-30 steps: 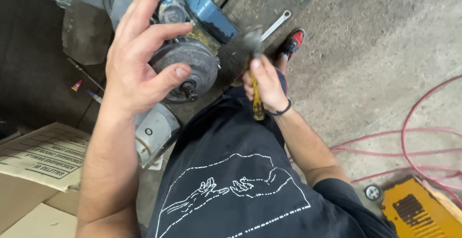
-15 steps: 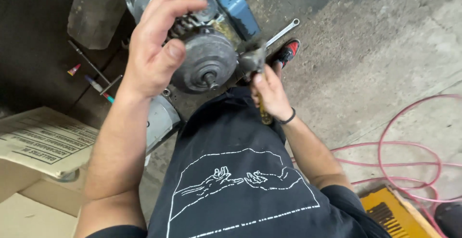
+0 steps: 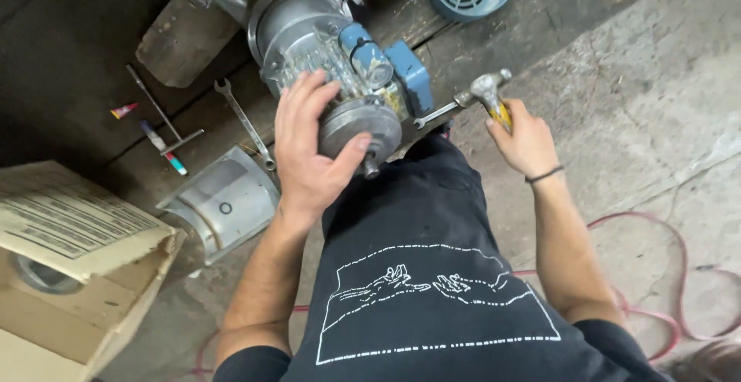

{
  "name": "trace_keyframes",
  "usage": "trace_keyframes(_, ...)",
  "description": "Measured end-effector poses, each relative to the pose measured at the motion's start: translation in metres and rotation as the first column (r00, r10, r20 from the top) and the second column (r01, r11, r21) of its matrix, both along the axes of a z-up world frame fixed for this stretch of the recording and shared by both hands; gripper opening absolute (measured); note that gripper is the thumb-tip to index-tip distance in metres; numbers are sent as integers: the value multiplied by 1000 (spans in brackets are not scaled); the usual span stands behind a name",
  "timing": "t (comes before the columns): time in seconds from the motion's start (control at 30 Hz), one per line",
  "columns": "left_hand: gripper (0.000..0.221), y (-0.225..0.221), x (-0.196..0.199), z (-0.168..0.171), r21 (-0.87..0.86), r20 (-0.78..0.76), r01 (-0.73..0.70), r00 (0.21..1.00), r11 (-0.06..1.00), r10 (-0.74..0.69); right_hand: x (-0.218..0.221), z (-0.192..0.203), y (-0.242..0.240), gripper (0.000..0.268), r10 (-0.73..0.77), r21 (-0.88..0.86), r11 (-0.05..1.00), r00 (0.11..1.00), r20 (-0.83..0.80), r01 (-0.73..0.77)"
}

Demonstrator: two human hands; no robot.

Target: Disassembling an electric motor unit using a wrench and a hammer on a workbench.

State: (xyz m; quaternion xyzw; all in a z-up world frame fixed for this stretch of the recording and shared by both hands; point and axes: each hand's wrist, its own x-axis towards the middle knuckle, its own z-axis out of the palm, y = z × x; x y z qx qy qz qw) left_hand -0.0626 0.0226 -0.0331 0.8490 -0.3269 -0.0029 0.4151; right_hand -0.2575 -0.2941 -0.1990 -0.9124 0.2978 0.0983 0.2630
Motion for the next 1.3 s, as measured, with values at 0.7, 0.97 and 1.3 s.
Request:
trace_keyframes(0.7,81,-16,-61,-81,-722,-592,-519,805,459,-21,153,63,65,51,-109,950,-260,973,-204,170)
trace_keyframes(0.97,98,-2,-86,-101,-418,-908,-830,363,371,-210,139,67,78,53,-202,998,-48,978,-53,44)
trace_keyframes(1.3,102,-6,-88,-71,-476,-864,-715,490,512,-117,102,40,84,34,-247,981,169,959,137,-97)
